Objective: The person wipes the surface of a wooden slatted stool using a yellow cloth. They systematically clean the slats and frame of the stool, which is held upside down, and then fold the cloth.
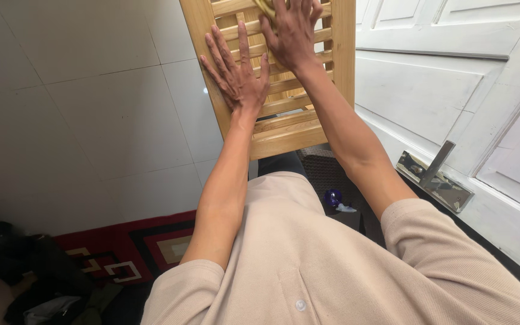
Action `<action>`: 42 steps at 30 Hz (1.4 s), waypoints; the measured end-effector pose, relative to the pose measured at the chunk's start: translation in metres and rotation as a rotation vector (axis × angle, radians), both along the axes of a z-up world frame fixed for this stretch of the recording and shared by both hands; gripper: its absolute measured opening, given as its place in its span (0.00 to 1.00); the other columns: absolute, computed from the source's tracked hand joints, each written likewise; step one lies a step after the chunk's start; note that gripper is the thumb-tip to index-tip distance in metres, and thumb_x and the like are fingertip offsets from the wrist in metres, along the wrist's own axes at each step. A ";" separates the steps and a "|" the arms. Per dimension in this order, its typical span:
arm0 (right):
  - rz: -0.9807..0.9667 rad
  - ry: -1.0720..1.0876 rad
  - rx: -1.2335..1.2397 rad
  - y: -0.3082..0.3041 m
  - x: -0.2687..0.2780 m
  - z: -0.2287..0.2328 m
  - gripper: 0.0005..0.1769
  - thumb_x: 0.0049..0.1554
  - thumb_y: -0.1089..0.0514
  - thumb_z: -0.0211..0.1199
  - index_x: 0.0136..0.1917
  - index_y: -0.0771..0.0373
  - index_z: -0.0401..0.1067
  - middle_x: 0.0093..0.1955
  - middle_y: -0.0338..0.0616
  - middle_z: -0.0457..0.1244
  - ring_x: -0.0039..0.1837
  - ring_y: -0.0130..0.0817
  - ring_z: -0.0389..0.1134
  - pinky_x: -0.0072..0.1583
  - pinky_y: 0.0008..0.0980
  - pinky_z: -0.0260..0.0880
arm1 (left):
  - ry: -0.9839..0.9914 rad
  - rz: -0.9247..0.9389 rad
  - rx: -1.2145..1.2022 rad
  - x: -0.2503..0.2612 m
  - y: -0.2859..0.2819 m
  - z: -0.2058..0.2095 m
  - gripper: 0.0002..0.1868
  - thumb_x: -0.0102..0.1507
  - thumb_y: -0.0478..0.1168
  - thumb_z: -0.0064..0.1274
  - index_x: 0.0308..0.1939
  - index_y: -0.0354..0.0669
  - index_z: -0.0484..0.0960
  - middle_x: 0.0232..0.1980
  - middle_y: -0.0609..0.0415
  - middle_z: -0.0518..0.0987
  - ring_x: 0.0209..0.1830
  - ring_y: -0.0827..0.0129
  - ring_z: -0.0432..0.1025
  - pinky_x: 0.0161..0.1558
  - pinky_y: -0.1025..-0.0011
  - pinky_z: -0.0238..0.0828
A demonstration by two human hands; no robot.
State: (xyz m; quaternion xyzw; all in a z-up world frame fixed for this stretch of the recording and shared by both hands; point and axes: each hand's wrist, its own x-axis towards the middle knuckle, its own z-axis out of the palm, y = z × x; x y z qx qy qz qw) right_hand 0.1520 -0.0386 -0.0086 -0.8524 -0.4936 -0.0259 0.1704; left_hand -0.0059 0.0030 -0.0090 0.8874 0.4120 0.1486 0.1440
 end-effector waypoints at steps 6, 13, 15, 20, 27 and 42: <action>0.062 0.159 -0.001 -0.059 -0.043 0.038 0.44 0.64 0.48 0.71 0.83 0.59 0.51 0.83 0.45 0.47 0.80 0.44 0.48 0.73 0.47 0.44 | -0.020 -0.056 -0.111 -0.008 0.007 0.004 0.52 0.65 0.59 0.55 0.84 0.59 0.40 0.85 0.43 0.31 0.87 0.48 0.26 0.83 0.40 0.21; 0.031 0.214 -0.087 -0.109 -0.091 0.052 0.50 0.57 0.52 0.75 0.83 0.53 0.49 0.84 0.47 0.43 0.81 0.48 0.47 0.74 0.49 0.50 | -0.198 -0.219 -0.256 -0.026 0.019 -0.002 0.66 0.53 0.58 0.75 0.82 0.52 0.45 0.83 0.37 0.34 0.84 0.45 0.26 0.81 0.41 0.24; 0.034 0.229 -0.067 -0.118 -0.108 0.054 0.52 0.55 0.53 0.76 0.83 0.54 0.49 0.83 0.48 0.43 0.80 0.50 0.47 0.75 0.50 0.50 | -0.208 -0.275 -0.260 -0.036 0.029 -0.009 0.65 0.53 0.53 0.77 0.83 0.53 0.46 0.83 0.36 0.34 0.84 0.45 0.26 0.81 0.42 0.26; 0.030 0.312 -0.051 -0.148 -0.147 0.073 0.51 0.52 0.57 0.78 0.81 0.60 0.53 0.82 0.53 0.46 0.77 0.52 0.50 0.76 0.49 0.54 | -0.197 -0.354 -0.192 -0.050 0.035 -0.020 0.62 0.59 0.53 0.77 0.85 0.54 0.48 0.85 0.38 0.34 0.86 0.48 0.28 0.83 0.46 0.28; -0.032 0.475 -0.130 -0.176 -0.178 0.083 0.48 0.45 0.63 0.75 0.75 0.58 0.59 0.75 0.47 0.53 0.72 0.50 0.56 0.74 0.45 0.60 | -0.194 -0.291 -0.084 -0.058 0.031 -0.024 0.52 0.69 0.61 0.66 0.84 0.58 0.45 0.84 0.43 0.34 0.85 0.50 0.29 0.83 0.48 0.29; -0.068 0.282 -0.074 -0.148 -0.183 0.044 0.39 0.56 0.66 0.68 0.76 0.45 0.60 0.73 0.45 0.47 0.75 0.48 0.48 0.72 0.49 0.49 | -0.241 -0.006 -0.116 -0.055 0.027 -0.027 0.45 0.75 0.53 0.48 0.84 0.53 0.33 0.84 0.39 0.43 0.78 0.40 0.60 0.71 0.54 0.73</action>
